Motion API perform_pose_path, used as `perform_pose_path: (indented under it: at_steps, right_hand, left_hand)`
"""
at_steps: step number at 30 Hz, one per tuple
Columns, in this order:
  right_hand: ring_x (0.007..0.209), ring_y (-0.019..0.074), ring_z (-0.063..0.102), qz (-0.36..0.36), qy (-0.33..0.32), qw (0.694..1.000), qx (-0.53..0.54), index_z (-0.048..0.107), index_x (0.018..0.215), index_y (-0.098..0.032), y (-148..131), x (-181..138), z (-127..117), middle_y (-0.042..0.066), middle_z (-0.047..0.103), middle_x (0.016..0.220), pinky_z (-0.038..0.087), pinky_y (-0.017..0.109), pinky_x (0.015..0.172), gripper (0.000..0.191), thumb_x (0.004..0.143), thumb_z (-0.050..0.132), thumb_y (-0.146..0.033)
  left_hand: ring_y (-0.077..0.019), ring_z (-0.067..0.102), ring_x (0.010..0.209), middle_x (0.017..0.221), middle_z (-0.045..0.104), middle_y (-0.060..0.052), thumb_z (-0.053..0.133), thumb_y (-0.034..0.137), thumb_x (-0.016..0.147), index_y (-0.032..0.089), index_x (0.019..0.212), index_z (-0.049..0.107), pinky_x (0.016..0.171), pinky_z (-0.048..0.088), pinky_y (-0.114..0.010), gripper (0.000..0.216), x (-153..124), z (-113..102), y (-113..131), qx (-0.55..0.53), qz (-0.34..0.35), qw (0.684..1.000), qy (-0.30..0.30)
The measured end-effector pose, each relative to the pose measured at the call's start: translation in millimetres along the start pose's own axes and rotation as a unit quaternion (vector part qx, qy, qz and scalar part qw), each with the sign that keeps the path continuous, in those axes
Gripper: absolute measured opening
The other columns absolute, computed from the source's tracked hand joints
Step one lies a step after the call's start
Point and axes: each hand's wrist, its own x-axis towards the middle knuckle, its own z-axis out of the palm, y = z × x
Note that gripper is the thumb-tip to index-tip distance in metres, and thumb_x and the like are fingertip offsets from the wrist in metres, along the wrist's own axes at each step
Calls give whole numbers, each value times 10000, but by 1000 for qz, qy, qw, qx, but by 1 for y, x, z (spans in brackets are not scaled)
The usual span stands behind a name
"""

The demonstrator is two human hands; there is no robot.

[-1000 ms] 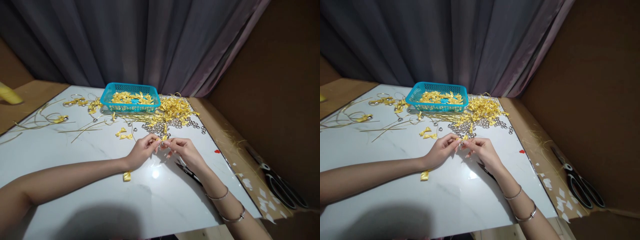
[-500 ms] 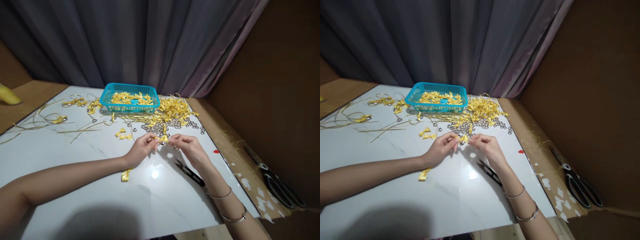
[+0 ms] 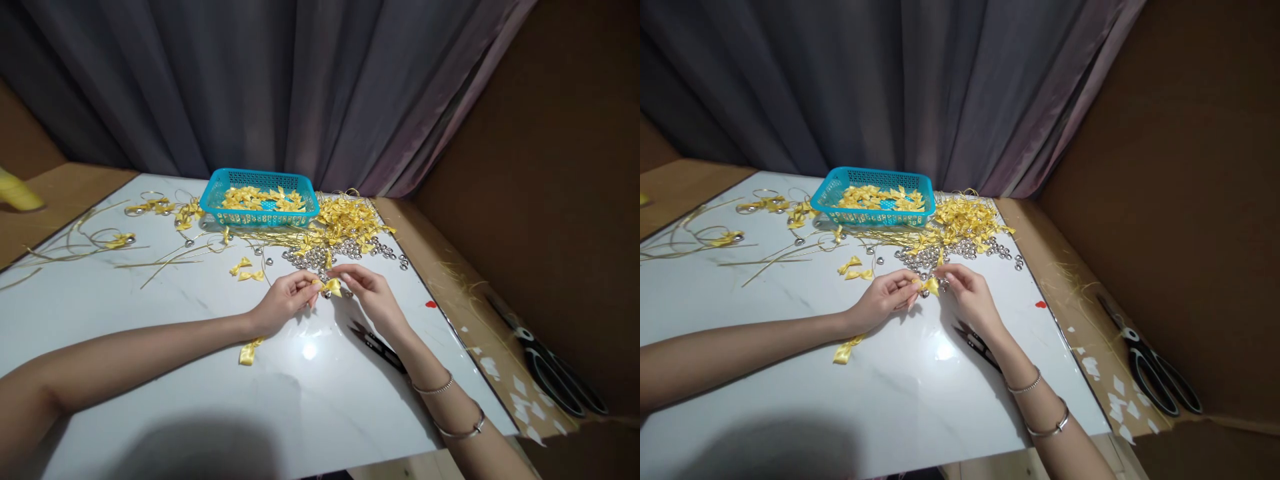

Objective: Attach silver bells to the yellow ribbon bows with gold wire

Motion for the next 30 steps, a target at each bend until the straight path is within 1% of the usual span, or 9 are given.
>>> perform_pose_path:
  at_steps: [2,5,8,11,15,18,21,24,30]
  right_hand:
    - [970,203,596,39,-75,994,74,626,1003,-208,-2,-2,-1,61,680,973,412,376,893,239,798,561,-315]
    - [876,173,614,79,-184,968,154,585,1102,-212,-6,-5,-1,43,667,948,443,337,839,372,739,655,-263]
    - [692,125,594,87,-238,953,167,568,1101,-202,-10,-6,1,11,643,853,463,288,716,416,712,705,-256]
    - [528,78,486,67,-233,964,106,615,913,-160,-12,-6,2,3,622,756,402,231,541,260,734,689,-334]
    - [408,59,362,65,-196,978,43,603,713,-148,-10,-4,2,-29,545,550,267,212,414,300,768,616,-443]
    - [376,57,325,73,-188,979,41,594,641,-152,-6,-3,1,-44,491,467,222,211,395,314,765,587,-440]
    - [369,58,331,99,-203,973,54,589,599,-156,-4,-4,1,-22,548,493,212,213,388,242,730,580,-359]
    - [365,61,324,116,-197,972,62,582,553,-161,-3,-4,2,-6,594,513,239,217,389,176,678,562,-284]
    - [340,65,302,131,-172,974,59,562,495,-171,-4,-5,7,-27,544,417,220,214,375,146,621,517,-227]
  left_hand:
    - [-71,390,480,558,497,51,560,415,830,156,842,563,465,282,-203,260,0,0,1,-3,-2,1000,0]
    - [-76,416,483,554,497,51,572,438,814,157,826,560,462,280,-203,281,0,1,2,-14,-7,1000,1]
    - [-76,418,476,553,487,55,584,450,802,157,830,557,453,277,-202,296,-1,1,3,-26,-16,1000,-1]
    - [-74,398,478,557,487,54,582,443,806,151,854,556,459,287,-199,297,-1,1,3,-20,-20,1000,-3]
    - [-63,342,451,552,470,57,561,443,820,147,854,541,434,255,-196,299,-1,0,3,-3,-26,1000,-4]
    - [-69,354,468,563,468,54,553,444,824,149,865,531,441,262,-197,298,-2,1,4,-1,-24,1000,-14]
    - [-77,369,482,554,455,56,547,457,824,151,863,531,457,271,-203,309,-4,2,3,5,-20,999,-34]
    - [-80,372,482,542,447,58,533,456,832,147,869,531,464,274,-208,311,-5,3,3,21,-16,998,-50]
    - [-77,364,466,535,449,59,509,445,847,136,861,522,452,271,-206,309,-9,5,6,42,-16,997,-68]
